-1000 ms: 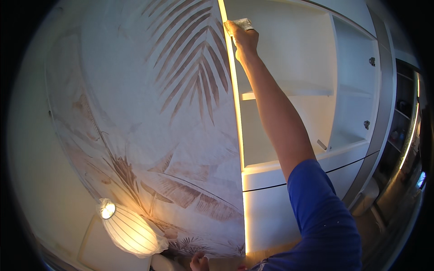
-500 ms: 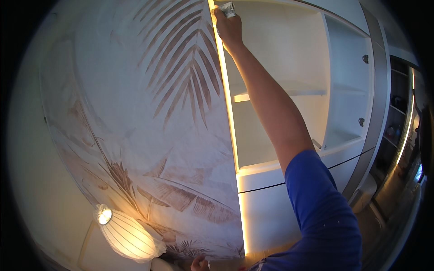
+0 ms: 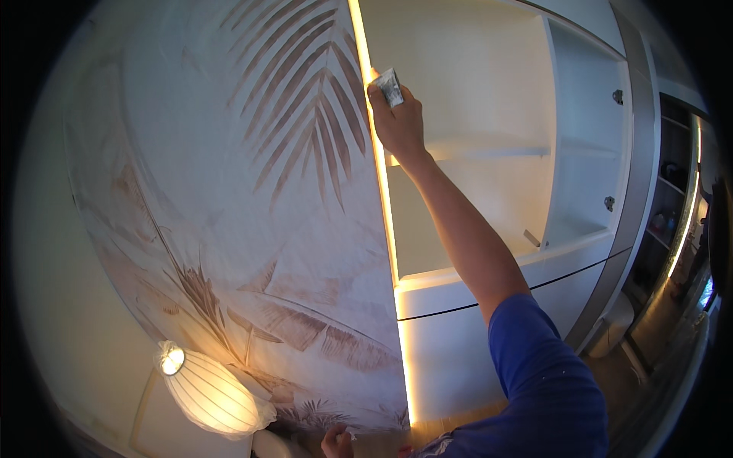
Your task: The person wipes the edges of a white cabinet with a small cloth, peels a strip of tape from a shelf, and applies a substance to the gap between the cabinet and the wall using a small tool.
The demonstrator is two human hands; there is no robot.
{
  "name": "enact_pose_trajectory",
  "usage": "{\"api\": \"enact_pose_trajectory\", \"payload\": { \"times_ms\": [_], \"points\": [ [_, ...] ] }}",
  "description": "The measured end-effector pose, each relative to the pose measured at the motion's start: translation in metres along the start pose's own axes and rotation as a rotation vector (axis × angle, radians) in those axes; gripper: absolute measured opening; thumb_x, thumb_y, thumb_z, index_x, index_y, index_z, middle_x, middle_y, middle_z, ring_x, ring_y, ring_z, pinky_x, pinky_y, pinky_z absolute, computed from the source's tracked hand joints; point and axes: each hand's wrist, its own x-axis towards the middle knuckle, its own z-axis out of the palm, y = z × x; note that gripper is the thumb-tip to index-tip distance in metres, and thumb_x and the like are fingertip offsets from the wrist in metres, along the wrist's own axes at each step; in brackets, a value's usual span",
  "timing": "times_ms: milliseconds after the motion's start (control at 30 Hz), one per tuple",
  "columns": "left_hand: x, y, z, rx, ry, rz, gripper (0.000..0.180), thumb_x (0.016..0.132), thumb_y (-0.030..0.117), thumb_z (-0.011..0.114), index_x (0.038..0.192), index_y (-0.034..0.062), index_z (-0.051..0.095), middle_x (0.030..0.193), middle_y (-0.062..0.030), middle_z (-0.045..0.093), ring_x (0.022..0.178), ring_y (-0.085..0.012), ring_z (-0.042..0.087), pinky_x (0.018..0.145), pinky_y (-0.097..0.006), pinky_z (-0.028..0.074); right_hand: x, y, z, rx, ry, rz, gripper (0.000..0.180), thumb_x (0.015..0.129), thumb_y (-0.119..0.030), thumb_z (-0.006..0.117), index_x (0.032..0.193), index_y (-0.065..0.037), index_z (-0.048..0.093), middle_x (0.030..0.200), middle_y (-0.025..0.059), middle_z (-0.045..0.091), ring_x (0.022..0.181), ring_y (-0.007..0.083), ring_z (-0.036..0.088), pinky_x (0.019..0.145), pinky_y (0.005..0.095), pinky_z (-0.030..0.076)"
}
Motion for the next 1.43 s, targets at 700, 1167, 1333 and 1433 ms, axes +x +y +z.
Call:
{"api": "enact_pose_trajectory", "payload": {
  "times_ms": [700,1167,1333,1433],
  "points": [
    [-0.006,0.015,0.007,-0.066,-0.027,-0.158,0.027,0.087,0.008,0.064,0.108,-0.0055,0.074,0.098,-0.0163,0.077,0.097,-0.0250,0.073,0.091,-0.038,0.055,-0.088,0.027,-0.069,-0.510,-0.394,-0.639,0.020,0.102,-0.024,0.057,0.099,-0.007,0.068,0.141,0.0077,0.067,0.139,0.0272,0.055,0.123,0.0572,0.030],
    [-0.027,0.053,0.079,-0.095,-0.377,-0.338,0.034,0.106,0.026,0.058,0.092,-0.0018,0.072,0.075,-0.0022,0.065,0.071,-0.0097,0.058,0.063,-0.030,0.046,-0.244,0.048,-0.178,-0.015,-0.713,0.044,0.014,0.101,-0.011,0.060,0.109,-0.004,0.069,0.121,0.0095,0.074,0.116,0.0279,0.069,0.107,0.0450,0.050],
    [0.008,0.094,0.116,-0.056,-0.431,-0.348,0.043,0.109,0.030,0.057,0.079,0.0005,0.067,0.070,-0.0018,0.060,0.069,-0.0079,0.053,0.061,-0.031,0.042,-0.287,0.060,-0.234,0.210,-0.620,0.473,0.026,0.105,-0.010,0.056,0.128,-0.001,0.066,0.114,0.0136,0.076,0.103,0.0255,0.072,0.092,0.0374,0.056],
    [0.039,0.116,0.129,0.032,-0.379,-0.067,0.043,0.109,0.033,0.057,0.081,0.0021,0.069,0.068,-0.0039,0.061,0.068,-0.0073,0.053,0.061,-0.030,0.041,-0.314,0.065,-0.252,0.409,-0.622,0.656,0.031,0.105,-0.011,0.057,0.135,-0.004,0.063,0.117,0.0139,0.076,0.105,0.0278,0.072,0.094,0.0374,0.056]
  ]
}}
